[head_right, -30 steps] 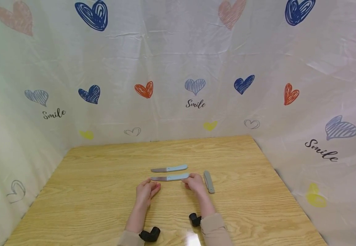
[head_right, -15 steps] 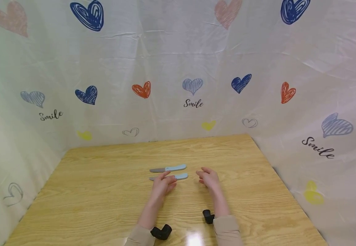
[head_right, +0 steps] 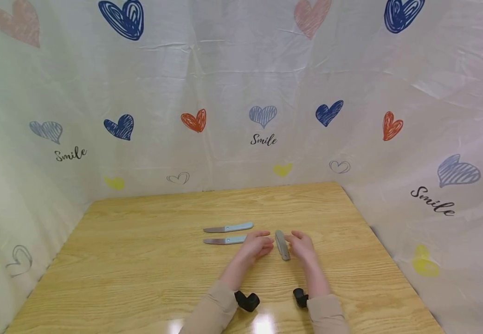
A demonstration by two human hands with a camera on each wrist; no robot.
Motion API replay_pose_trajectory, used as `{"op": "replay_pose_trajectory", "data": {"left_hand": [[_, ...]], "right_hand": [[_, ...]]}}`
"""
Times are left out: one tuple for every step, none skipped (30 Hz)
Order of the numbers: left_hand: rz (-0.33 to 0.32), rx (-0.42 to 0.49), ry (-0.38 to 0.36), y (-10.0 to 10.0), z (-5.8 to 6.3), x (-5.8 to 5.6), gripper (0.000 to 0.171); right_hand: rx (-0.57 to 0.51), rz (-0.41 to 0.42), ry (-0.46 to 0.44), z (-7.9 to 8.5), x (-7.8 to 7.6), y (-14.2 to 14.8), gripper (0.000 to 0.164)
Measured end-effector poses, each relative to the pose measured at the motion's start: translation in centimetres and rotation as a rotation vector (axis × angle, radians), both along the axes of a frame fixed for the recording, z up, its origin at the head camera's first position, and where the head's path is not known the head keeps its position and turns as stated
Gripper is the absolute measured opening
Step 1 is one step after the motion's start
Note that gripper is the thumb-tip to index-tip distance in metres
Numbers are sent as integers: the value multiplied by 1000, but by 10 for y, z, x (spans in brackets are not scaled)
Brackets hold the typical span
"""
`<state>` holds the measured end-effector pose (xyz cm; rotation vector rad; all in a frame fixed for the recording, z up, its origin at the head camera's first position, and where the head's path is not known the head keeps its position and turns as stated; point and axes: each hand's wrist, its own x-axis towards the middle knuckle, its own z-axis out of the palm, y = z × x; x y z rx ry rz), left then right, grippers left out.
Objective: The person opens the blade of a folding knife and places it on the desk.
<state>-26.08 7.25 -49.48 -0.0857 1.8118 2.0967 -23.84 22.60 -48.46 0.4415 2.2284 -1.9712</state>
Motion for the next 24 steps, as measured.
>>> {"op": "replay_pose_trajectory", "data": {"left_hand": [[2,4,-15,3,-1,-1,43],[6,9,-29,6,-2,-2,43],[8,12,-42,9,-3,-2,42],[5,11,-49,10,-4,-2,42],[4,10,-51,12,-5,-2,42],[4,7,-51,14,-6,-2,43],[1,4,-47,15,-7,-2,43],[-1,-4,-40,15,-8,-2,43],[-3,-8,-34,15,-9,-2,44],[-4,-11,-30,15,-10,-2,44],[-7,-14,-24,15,-11,-2,44],[-8,-13,-23,15,-11,-1,45],[-11,-11,-22,14,-11,-1,45],[-14,-10,-20,14,-12,-1,45],[-17,-6,-20,13,-12,0,45],[-19,-5,-18,12,-11,0,44],[-21,-4,-13,10,-11,1,44],[-22,-2,-6,8,-10,2,43],[-25,-4,3,6,-10,3,42],[-30,-10,16,3,-8,4,41],[-32,-12,28,0,-7,5,41],[-38,-23,45,-3,-4,6,40],[-43,-33,63,-7,-2,7,41],[-50,-43,81,-11,1,8,41]], "right_hand": [[-14,7,-6,0,0,1,58],[-22,11,-13,-1,0,2,58],[-23,15,-18,-2,-1,2,58],[-18,16,-21,-3,-1,3,57],[-14,18,-22,-3,-1,3,57],[-9,17,-23,-4,-1,3,57],[-5,18,-27,-4,-2,3,56],[0,17,-31,-6,-2,4,55],[5,21,-29,-6,-3,3,55],[7,24,-29,-7,-3,3,56],[11,29,-29,-7,-3,3,56],[14,31,-30,-8,-4,2,56],[23,36,-28,-8,-4,1,56],[32,38,-24,-8,-4,1,57],[42,39,-21,-8,-5,0,57],[52,40,-19,-8,-5,-1,57],[61,45,-16,-8,-5,-2,57],[69,56,-11,-8,-6,-4,56],[77,68,-8,-8,-6,-5,56],[82,78,-6,-7,-6,-7,55],[87,92,-1,-6,-5,-8,54],[87,112,4,-4,-4,-10,53],[83,133,8,-2,-3,-12,53],[77,146,13,0,-2,-14,53]]}}
